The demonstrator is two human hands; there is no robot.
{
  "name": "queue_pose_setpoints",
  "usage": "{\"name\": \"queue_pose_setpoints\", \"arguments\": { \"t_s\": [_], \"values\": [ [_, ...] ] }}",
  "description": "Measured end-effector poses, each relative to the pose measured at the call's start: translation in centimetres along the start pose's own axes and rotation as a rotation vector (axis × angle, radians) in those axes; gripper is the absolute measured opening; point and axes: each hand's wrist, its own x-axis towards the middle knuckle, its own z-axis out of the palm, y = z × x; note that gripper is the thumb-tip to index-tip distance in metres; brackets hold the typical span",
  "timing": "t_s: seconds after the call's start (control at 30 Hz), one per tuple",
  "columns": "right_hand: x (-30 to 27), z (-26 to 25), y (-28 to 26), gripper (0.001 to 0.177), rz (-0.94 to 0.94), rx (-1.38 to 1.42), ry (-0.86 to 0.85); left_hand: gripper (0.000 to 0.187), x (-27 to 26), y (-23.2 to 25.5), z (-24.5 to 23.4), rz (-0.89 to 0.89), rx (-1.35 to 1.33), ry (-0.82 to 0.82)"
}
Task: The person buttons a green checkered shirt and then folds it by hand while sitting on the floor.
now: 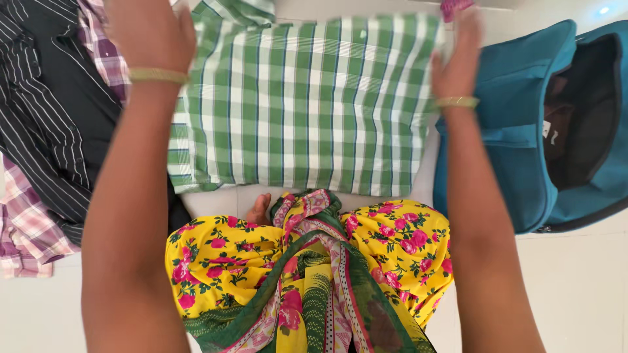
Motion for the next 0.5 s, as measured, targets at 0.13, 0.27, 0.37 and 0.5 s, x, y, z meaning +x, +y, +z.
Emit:
{"name": "queue_pose_setpoints", "arguments": {
  "t_s": [0.13,0.27,0.37,0.5],
  "values": [
    [-9.6,3.8,-7.1,0.071,0.033,0.003,-0.315,0.024,-8.4,1.5,2.9,-0.100,-0.165,-0.340],
    [-15.4,6.0,-8.4,0.069,0.205,-0.034,-0.604,0.022,-15.1,3.2,7.1,-0.081,-0.013,-0.670],
    [-16.9,7.6,-5.9,0.070,0.319,-0.101,-0.691,0.048,-17.3,5.0,9.3,-0.109,-0.071,-0.762],
    [-16.6,8.4,-1.9,0.069,0.466,-0.132,-0.674,0.068,-17.8,6.2,12.3,-0.193,-0.025,-0.942]
  ]
}}
